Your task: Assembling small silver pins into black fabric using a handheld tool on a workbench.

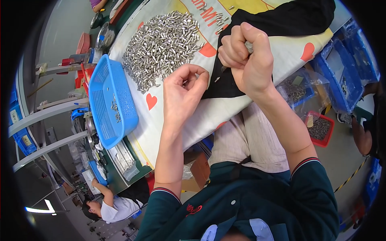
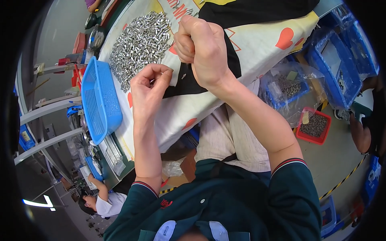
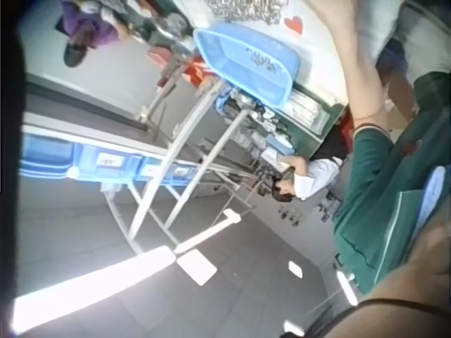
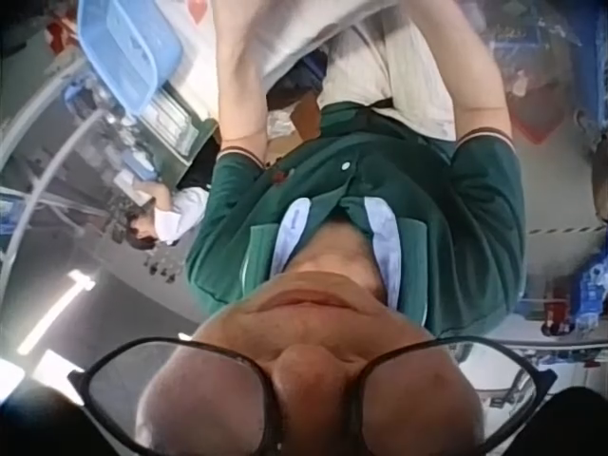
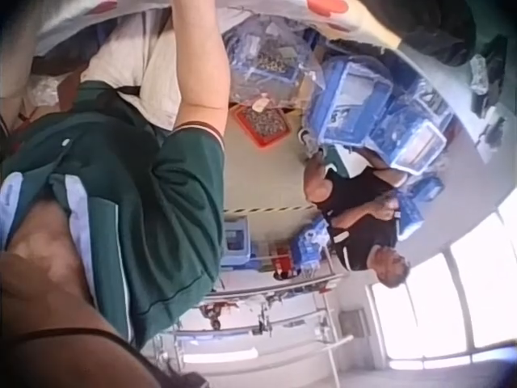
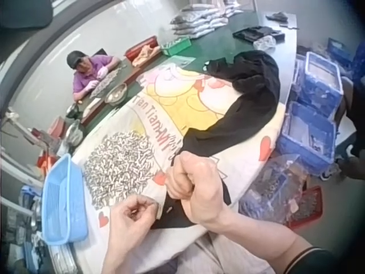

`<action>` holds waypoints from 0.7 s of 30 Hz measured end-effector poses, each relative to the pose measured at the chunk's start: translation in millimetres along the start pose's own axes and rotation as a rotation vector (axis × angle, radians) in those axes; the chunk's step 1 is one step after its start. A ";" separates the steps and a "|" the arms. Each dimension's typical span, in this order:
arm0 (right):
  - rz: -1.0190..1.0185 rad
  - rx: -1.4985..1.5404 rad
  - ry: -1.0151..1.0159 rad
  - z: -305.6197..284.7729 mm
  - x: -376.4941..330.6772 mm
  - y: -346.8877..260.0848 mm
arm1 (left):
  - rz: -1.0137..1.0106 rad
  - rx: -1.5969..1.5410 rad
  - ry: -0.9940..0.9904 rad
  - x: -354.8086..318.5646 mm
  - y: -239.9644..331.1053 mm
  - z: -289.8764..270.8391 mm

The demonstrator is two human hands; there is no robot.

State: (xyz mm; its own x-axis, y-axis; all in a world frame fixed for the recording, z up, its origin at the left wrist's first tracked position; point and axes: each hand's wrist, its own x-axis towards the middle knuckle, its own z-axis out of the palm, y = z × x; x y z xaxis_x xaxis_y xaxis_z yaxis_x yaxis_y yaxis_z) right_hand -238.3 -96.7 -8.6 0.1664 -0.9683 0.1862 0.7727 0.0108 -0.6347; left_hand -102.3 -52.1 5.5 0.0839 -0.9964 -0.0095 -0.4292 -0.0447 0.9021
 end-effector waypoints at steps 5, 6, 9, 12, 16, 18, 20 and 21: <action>-0.073 -0.003 0.067 1.8 0.2 -0.5 | 0.031 -0.011 -0.041 1.3 -0.8 7.3; -0.073 -0.001 0.066 1.3 0.6 0.7 | 0.075 0.073 -0.041 1.5 0.7 8.6; -0.196 0.117 0.105 -2.2 2.5 3.4 | 0.134 0.206 -0.009 2.6 -1.5 15.8; -0.222 0.118 0.108 -2.7 3.0 2.9 | 0.308 0.271 0.041 3.3 -9.4 16.2; -0.188 0.115 0.114 -1.6 2.9 3.0 | 0.150 0.318 0.023 4.1 -9.5 9.1; -0.179 0.113 0.116 -0.9 3.1 3.4 | 0.138 0.290 0.039 4.6 -10.0 7.9; -0.186 0.115 0.092 -2.9 3.1 4.4 | 0.229 0.356 0.006 4.6 -9.7 8.8; -0.188 0.114 0.094 -3.3 3.0 3.9 | 0.230 0.355 0.003 5.3 -9.6 10.2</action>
State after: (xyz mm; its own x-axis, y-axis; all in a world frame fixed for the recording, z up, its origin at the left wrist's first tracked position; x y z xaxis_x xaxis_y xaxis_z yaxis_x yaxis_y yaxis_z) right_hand -236.7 -100.4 -13.0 -0.0401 -0.9748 0.2193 0.8496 -0.1488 -0.5060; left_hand -107.0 -57.7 -7.6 -0.0478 -0.9831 0.1769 -0.7205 0.1566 0.6755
